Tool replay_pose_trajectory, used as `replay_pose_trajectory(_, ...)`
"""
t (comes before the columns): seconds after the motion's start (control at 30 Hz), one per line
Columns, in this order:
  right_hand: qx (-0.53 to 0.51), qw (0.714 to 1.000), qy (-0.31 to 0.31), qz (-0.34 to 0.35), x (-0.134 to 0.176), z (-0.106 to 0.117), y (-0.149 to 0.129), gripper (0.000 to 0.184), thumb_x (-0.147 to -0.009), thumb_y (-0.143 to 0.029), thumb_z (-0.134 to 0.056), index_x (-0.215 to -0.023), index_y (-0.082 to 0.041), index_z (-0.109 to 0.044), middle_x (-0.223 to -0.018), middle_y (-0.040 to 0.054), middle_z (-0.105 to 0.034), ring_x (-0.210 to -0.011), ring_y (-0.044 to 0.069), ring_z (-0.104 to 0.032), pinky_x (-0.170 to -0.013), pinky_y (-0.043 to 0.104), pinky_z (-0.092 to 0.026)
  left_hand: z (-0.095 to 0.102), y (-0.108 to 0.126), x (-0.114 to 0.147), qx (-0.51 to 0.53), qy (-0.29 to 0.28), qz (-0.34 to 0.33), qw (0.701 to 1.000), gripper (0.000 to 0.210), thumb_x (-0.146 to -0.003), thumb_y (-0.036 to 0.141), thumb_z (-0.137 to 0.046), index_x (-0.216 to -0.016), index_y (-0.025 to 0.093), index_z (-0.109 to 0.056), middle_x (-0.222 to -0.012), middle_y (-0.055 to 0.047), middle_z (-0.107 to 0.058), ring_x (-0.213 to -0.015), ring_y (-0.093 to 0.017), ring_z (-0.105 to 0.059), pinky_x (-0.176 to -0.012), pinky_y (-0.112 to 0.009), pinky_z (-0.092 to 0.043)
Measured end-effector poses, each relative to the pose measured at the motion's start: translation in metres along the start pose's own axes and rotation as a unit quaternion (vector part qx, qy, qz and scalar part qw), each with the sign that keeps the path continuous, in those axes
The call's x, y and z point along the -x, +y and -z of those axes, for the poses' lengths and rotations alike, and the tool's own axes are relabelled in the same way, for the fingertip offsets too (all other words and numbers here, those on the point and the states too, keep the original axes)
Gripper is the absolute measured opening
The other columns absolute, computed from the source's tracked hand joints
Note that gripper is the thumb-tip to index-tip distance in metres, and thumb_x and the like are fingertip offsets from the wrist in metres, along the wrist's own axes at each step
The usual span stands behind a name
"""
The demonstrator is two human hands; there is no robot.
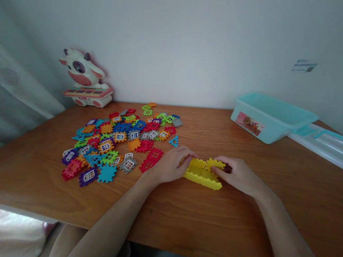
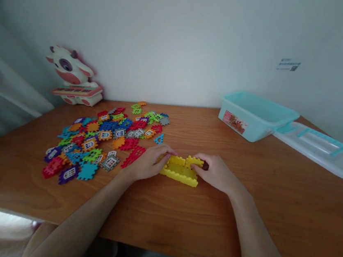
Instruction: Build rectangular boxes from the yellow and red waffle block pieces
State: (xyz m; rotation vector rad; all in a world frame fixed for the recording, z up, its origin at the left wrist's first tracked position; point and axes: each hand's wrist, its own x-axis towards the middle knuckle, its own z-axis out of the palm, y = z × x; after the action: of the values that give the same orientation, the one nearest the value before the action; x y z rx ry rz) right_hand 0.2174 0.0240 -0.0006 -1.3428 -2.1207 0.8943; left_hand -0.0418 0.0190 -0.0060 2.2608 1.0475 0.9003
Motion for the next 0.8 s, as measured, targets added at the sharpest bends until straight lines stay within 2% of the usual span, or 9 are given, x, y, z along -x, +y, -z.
replay_pose_trajectory(0.47,0.026,0.999,0.029,-0.008,-0.002,-0.008,0.001,0.023,-0.088,-0.045,-0.062,-0.084,-0.025,-0.07,-0.071,0.0016,-0.072,-0.061,0.019,-0.061,-0.054,0.029,-0.039,-0.002,-0.001,0.0,-0.009,0.007,0.006,1.0,0.027,-0.098,0.019,-0.042,-0.112,0.021,-0.066,-0.112,-0.01,-0.071,-0.108,-0.023,-0.065,-0.1,-0.039,-0.049)
replay_pose_trajectory(0.8,0.01,1.0,0.011,-0.015,-0.004,-0.012,0.002,0.026,-0.09,-0.049,-0.06,-0.088,-0.025,-0.07,-0.079,0.0028,-0.073,-0.068,0.021,-0.065,-0.058,0.03,-0.044,-0.003,-0.003,0.001,-0.031,0.004,0.005,0.999,0.028,-0.098,0.018,-0.041,-0.113,0.021,-0.065,-0.113,-0.01,-0.071,-0.11,-0.023,-0.064,-0.1,-0.037,-0.049)
